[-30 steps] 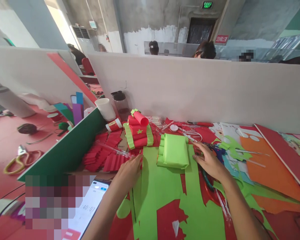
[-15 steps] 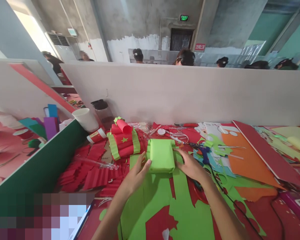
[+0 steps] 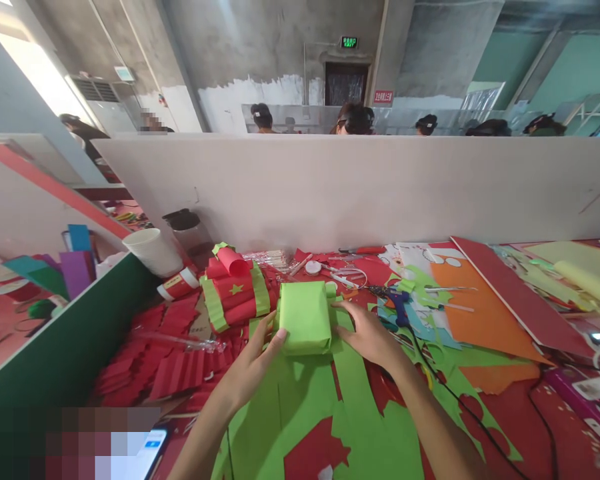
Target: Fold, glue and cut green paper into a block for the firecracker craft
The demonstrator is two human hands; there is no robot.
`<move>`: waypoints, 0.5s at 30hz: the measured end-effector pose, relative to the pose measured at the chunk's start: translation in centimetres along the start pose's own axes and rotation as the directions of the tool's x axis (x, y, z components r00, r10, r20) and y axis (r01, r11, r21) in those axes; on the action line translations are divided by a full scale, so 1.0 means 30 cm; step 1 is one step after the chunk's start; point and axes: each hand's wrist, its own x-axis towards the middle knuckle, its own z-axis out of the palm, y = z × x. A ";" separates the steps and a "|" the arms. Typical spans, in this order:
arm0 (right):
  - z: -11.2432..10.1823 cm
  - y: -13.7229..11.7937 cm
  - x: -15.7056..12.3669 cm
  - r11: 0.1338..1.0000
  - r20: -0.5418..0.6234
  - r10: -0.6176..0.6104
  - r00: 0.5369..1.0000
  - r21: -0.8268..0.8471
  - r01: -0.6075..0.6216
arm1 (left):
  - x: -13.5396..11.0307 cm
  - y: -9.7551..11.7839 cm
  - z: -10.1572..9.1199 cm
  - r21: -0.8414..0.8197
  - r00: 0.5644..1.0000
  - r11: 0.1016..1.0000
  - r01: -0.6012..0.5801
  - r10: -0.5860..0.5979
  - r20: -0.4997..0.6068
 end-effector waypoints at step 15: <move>-0.114 0.046 -0.018 0.999 0.004 0.045 0.999 -0.002 -0.045 | -0.033 0.059 0.090 0.032 0.996 0.999 0.008 -0.010 0.087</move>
